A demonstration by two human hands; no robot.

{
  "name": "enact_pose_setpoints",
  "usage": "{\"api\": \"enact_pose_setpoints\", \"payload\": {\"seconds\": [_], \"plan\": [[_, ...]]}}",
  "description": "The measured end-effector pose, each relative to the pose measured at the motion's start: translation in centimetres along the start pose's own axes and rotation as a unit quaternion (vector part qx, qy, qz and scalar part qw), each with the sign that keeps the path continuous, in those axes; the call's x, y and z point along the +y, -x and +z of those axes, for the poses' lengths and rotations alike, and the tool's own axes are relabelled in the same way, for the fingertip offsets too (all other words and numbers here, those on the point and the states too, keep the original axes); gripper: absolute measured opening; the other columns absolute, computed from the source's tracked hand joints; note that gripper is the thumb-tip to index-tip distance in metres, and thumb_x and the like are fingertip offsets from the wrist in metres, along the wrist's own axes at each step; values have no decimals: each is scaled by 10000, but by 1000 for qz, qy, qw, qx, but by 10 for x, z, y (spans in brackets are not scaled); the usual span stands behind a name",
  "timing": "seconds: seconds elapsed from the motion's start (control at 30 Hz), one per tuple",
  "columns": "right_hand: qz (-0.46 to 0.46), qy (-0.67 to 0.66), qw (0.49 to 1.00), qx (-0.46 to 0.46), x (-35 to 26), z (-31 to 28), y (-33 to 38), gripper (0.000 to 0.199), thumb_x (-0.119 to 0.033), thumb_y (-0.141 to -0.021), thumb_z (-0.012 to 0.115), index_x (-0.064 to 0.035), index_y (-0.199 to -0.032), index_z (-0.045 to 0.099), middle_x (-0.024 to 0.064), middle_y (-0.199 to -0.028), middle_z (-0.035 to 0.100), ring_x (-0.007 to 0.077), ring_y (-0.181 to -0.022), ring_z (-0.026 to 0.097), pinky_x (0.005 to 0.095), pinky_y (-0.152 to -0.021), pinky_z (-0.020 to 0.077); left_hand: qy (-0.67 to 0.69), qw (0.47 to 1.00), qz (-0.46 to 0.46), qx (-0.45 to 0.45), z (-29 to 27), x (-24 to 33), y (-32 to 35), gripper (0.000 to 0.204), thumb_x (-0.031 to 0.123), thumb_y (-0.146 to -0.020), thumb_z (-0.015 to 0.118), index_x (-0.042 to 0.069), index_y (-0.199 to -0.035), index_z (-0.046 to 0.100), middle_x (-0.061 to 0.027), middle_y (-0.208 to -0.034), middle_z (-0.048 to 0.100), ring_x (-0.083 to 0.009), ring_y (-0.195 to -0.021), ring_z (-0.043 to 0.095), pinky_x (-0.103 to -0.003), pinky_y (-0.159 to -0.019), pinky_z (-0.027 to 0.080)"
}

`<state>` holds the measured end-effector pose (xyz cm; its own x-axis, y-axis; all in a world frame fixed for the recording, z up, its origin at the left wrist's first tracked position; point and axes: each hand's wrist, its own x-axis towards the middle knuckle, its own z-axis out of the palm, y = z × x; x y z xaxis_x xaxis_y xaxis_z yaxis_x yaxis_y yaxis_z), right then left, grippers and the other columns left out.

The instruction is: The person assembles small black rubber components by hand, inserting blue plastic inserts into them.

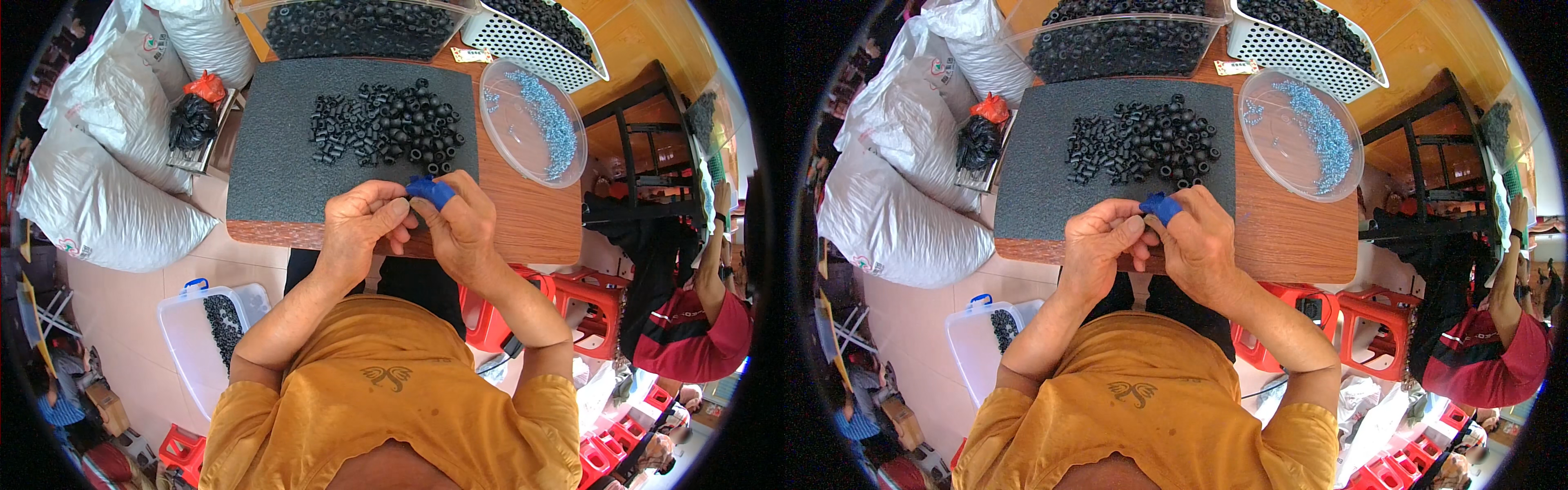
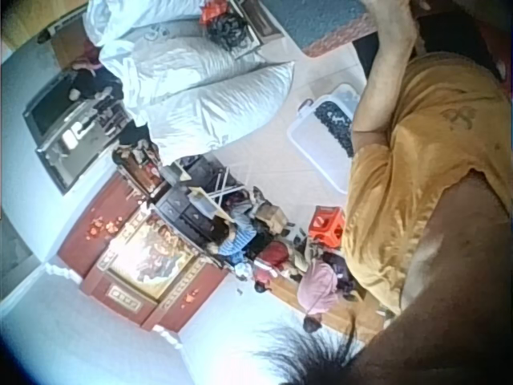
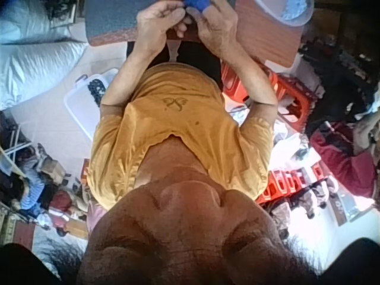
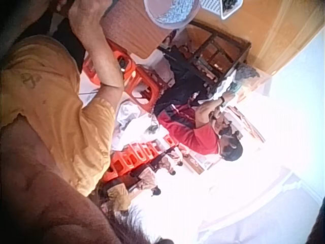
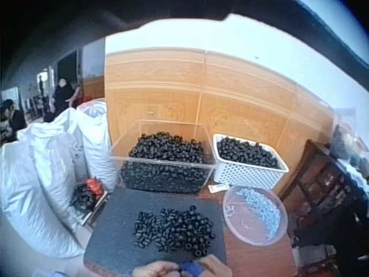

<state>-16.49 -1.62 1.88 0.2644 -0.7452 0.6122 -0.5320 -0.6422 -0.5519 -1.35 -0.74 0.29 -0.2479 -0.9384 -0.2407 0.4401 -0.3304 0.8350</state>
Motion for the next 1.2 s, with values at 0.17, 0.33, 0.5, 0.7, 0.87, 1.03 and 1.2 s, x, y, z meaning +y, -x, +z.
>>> {"api": "enact_pose_setpoints", "payload": {"seconds": [0.17, 0.33, 0.5, 0.7, 0.87, 1.03, 1.2], "plan": [[17, -33, 999, 2, 0, -1, 6, 174, 48, -671, 638, 16, -830, 574, 131, -733, 535, 296, -633, 519, 365, -512, 418, 22, 999, -12, -22, -4, 0, -3, 151, 68, -825, 585, -41, -929, 579, -121, -705, 626, -123, -482, 554, -232, -394, 439], [18, -48, 999, -16, -3, -7, 4, 235, 5, -672, 662, 18, -884, 563, 141, -739, 534, 305, -636, 518, 371, -519, 420, 35, 999, -19, 3, 2, 5, -2, 100, 67, -806, 590, -26, -838, 601, -81, -648, 600, -89, -456, 514, -196, -391, 410], [47, -10, 997, -54, -6, -9, -3, 307, -110, -651, 712, 19, -877, 550, 137, -745, 522, 311, -652, 516, 385, -533, 419, 55, 998, -2, 20, 4, 3, -3, 90, 39, -801, 580, -39, -845, 588, -82, -699, 601, -132, -497, 549, -231, -452, 454], [-80, 93, 991, -58, 4, 4, -1, 261, -124, -600, 697, -16, -701, 482, 126, -680, 461, 294, -611, 482, 388, -502, 382, 34, 998, 16, 42, 12, 8, -1, 60, 22, -796, 589, -33, -819, 597, -50, -721, 599, -97, -616, 554, -209, -590, 459], [-147, 140, 978, -46, 9, 8, -2, 245, -121, -562, 645, -61, -601, 411, 92, -609, 400, 256, -546, 438, 364, -470, 358, 18, 999, -6, 35, 10, 7, 0, 84, 47, -801, 602, -31, -831, 601, -42, -727, 600, -87, -614, 549, -207, -577, 457], [-169, 135, 976, -33, 15, 8, -3, 263, -120, -534, 637, -75, -564, 380, 82, -577, 383, 243, -513, 428, 349, -435, 346, 26, 999, -20, 13, 5, 3, -1, 111, 80, -825, 583, -28, -848, 601, -41, -721, 599, -88, -614, 551, -209, -571, 459], [-186, 136, 973, -15, 18, 5, -6, 273, -119, -530, 637, -79, -544, 367, 76, -559, 372, 234, -485, 418, 340, -414, 340, 13, 999, -43, -12, -4, 3, 1, 159, 124, -848, 568, -29, -874, 600, -57, -718, 605, -109, -592, 564, -218, -551, 468]]}}
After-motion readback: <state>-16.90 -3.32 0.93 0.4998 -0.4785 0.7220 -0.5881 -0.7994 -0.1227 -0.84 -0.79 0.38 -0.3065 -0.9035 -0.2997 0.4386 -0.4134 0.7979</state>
